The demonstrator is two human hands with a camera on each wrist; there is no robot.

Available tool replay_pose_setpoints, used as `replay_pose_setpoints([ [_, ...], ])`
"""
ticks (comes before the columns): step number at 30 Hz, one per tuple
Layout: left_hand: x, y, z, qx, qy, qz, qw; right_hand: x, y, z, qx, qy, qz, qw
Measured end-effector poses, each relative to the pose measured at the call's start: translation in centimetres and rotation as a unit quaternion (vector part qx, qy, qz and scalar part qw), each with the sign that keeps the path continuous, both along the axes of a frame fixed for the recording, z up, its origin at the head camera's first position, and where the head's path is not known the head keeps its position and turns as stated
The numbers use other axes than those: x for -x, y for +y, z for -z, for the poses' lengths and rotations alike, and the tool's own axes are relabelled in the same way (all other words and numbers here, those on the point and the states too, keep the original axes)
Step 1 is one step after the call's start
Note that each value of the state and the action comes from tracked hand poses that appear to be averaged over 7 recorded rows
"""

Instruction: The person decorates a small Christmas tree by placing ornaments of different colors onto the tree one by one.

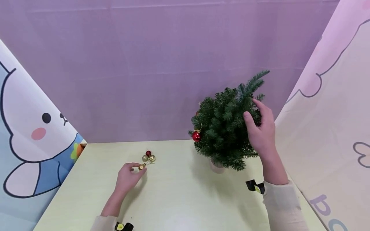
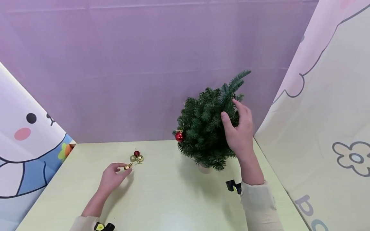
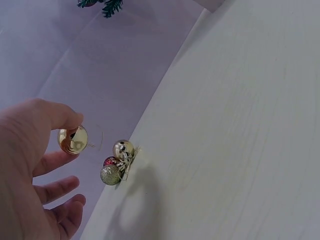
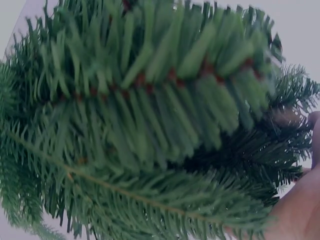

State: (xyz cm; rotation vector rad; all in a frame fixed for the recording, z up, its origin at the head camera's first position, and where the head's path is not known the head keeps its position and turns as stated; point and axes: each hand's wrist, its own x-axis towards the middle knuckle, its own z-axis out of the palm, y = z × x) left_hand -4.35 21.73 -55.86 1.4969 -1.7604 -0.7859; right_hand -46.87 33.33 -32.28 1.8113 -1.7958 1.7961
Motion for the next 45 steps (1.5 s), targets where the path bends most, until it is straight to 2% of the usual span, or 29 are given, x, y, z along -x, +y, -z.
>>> replay_pose_setpoints([
  [10, 0.7, 1.3, 0.0, -0.006, 0.033, 0.006, 0.9994, -1.0, 0.3, 0.5, -0.002, 0.015, 0.032, 0.999],
  [16, 1.4, 1.7, -0.6, 0.013, 0.039, 0.015, 0.9991, -1.8, 0.7, 0.6, 0.008, 0.026, 0.049, 0.998],
  [26, 4.3, 2.4, -1.3, 0.047, 0.067, 0.044, 0.9957, -2.7, 1.4, 1.2, 0.019, 0.041, 0.069, 0.997],
  [31, 5.8, 2.9, -2.2, 0.062, 0.082, 0.063, 0.9927, -3.0, 1.6, 1.5, 0.024, 0.050, 0.077, 0.995],
  [40, 8.4, 3.5, -3.7, 0.054, 0.108, 0.093, 0.9883, -3.0, 1.6, 1.9, 0.030, 0.056, 0.081, 0.995],
  [45, 9.3, 3.6, -4.2, 0.063, 0.120, 0.107, 0.9849, -2.8, 1.5, 2.1, 0.049, 0.044, 0.079, 0.995],
])
